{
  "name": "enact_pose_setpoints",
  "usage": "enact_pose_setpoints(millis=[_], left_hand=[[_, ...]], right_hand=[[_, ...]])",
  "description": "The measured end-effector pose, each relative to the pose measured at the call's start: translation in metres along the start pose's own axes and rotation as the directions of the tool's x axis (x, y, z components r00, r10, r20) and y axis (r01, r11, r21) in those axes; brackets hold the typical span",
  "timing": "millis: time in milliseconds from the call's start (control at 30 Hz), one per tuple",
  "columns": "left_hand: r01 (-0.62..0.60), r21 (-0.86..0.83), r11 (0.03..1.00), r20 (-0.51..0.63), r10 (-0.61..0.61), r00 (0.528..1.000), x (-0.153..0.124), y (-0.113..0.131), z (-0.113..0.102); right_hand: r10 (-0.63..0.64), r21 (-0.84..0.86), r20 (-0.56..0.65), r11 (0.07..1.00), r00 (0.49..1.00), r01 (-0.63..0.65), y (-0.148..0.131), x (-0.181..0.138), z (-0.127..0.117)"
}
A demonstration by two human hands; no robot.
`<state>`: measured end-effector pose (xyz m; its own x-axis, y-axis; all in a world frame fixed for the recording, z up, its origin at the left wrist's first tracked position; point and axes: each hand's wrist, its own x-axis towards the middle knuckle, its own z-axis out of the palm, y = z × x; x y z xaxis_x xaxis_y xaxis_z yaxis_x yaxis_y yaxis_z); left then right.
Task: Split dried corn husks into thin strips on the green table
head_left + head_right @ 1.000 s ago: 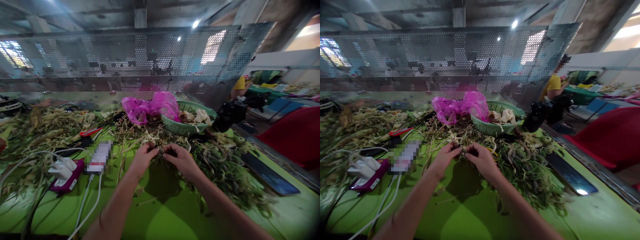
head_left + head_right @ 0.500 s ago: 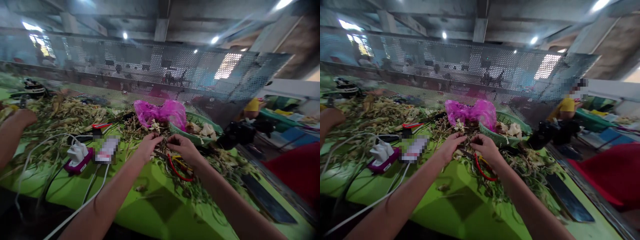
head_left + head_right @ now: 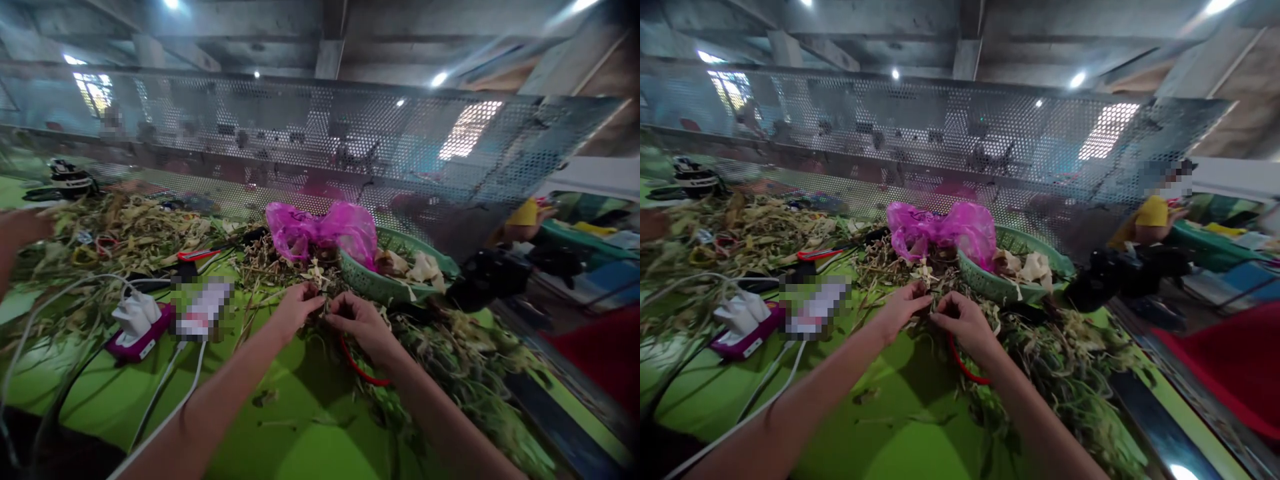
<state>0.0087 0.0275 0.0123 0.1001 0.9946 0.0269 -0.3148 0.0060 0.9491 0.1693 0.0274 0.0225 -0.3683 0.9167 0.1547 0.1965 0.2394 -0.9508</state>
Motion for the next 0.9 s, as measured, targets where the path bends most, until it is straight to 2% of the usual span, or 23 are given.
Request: enact_pose_setpoints(millis=[133,267,433,667,900], left_hand=[[-0.040,0.064,0.997,0.038,0.037,0.999,0.001,-0.007,-0.005],[-0.084,0.145,0.986,0.022,0.082,0.996,-0.001,-0.011,-0.008],[-0.062,0.160,0.985,-0.031,0.068,0.997,-0.003,-0.016,-0.005],[-0.131,0.184,0.974,-0.059,0.144,0.988,-0.001,-0.018,-0.007],[-0.134,0.230,0.964,-0.105,0.162,0.981,-0.003,-0.015,-0.011]], right_hand=[[0.042,-0.010,0.059,0.999,0.997,-0.041,-0.001,0.000,0.001],[0.055,-0.042,0.082,0.998,0.995,-0.051,0.001,0.001,0.006],[0.073,-0.055,0.068,0.996,0.995,-0.069,0.006,-0.001,0.009],[0.036,-0.135,0.024,0.990,0.999,-0.033,0.008,-0.005,0.012],[0.018,-0.234,0.001,0.972,1.000,-0.017,0.006,-0.004,0.011]])
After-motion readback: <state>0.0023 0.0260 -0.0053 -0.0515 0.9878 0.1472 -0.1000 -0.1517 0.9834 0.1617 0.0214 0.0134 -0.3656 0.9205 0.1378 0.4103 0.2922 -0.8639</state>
